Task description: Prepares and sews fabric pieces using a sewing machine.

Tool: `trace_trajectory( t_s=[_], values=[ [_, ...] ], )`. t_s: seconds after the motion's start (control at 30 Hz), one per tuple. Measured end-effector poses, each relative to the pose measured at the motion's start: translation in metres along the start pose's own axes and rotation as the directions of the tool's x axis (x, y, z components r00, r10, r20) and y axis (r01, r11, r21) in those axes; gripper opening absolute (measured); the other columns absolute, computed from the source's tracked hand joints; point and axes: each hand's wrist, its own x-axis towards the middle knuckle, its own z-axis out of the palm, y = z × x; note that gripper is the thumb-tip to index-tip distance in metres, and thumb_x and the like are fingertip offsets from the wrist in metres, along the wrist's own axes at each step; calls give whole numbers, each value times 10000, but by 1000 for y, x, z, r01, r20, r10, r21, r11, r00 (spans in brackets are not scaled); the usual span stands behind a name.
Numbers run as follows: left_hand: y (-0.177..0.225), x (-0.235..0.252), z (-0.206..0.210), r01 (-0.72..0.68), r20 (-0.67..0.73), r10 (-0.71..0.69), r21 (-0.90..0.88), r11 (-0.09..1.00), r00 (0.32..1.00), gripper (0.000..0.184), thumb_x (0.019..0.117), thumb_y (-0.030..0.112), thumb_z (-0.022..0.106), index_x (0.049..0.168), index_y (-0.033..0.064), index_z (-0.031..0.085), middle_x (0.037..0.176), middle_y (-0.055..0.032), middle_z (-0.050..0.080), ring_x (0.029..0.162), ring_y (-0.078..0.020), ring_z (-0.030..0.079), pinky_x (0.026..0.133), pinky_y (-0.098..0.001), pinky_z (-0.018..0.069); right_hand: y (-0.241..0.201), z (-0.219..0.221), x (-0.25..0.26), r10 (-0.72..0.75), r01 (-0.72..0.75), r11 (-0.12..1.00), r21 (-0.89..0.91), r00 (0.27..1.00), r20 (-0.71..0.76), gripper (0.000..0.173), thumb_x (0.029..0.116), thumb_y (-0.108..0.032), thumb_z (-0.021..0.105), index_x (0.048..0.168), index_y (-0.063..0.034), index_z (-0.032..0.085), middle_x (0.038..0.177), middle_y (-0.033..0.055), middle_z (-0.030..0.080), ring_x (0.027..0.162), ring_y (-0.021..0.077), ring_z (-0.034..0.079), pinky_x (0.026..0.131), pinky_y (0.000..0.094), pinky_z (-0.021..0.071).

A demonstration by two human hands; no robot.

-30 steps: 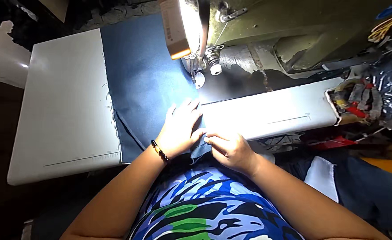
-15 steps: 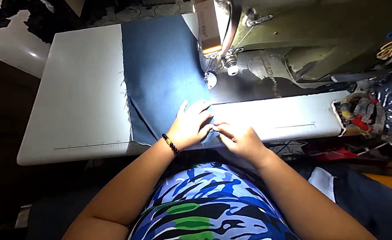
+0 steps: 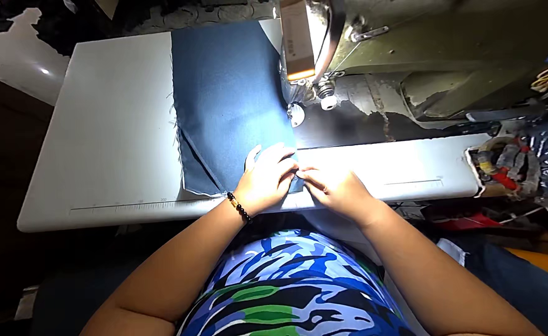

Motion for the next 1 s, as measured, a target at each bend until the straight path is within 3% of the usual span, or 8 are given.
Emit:
trace_trajectory(
  t_s=[0.27, 0.4, 0.57, 0.73, 0.87, 1.0],
  values=[
    [-41, 47, -10, -46, -15, 46, 9, 999, 999, 325, 1018, 286, 501, 1218, 184, 736, 1455, -47, 598, 1448, -262, 453, 1168, -654, 224, 36, 3, 43, 16, -16, 1000, -4, 1000, 22, 244, 987, -144, 581, 1067, -68, 798, 1131, 121, 737, 1109, 291, 672, 951, 453, 515],
    [-48, 55, -12, -60, -29, 61, 5, 998, 998, 307, 985, 287, 528, 1180, 194, 746, 1428, -43, 605, 1419, -243, 474, 1162, -642, 227, 42, 4, 48, 0, 0, 1000, 9, 1000, 22, 242, 995, -155, 577, 1054, -66, 794, 1110, 116, 728, 1101, 284, 663, 947, 450, 508],
    [-53, 56, -11, -74, -38, 74, 1, 997, 997, 304, 978, 284, 541, 1174, 185, 751, 1415, -51, 611, 1398, -249, 490, 1151, -637, 238, 39, 7, 44, 26, -26, 998, 52, 1000, 2, 257, 1006, -157, 560, 1073, -68, 792, 1277, 126, 691, 1235, 300, 619, 1050, 493, 467],
    [-55, 60, -12, -62, -49, 62, -11, 998, 997, 298, 1018, 294, 506, 1139, 203, 763, 1385, -28, 633, 1399, -228, 491, 1160, -626, 232, 42, 4, 49, -8, 8, 1000, 13, 1000, 27, 255, 998, -142, 563, 1086, -74, 793, 1176, 106, 717, 1155, 272, 652, 1015, 457, 492],
    [-59, 65, -10, -55, -85, 51, -47, 997, 995, 258, 1020, 266, 539, 1091, 194, 776, 1343, -28, 656, 1369, -218, 516, 1164, -609, 237, 44, 2, 52, -56, 57, 998, -24, 997, 44, 258, 997, -127, 547, 1067, -61, 786, 1199, 111, 711, 1217, 287, 624, 1061, 467, 463],
    [-62, 69, -11, -42, -83, 36, -71, 997, 996, 230, 999, 273, 583, 1088, 202, 782, 1342, -26, 659, 1359, -218, 523, 1160, -605, 245, 49, 4, 52, -66, 67, 998, -7, 997, 39, 262, 994, -130, 557, 1099, -71, 790, 1171, 102, 722, 1168, 278, 649, 1031, 455, 489]
  ],
)
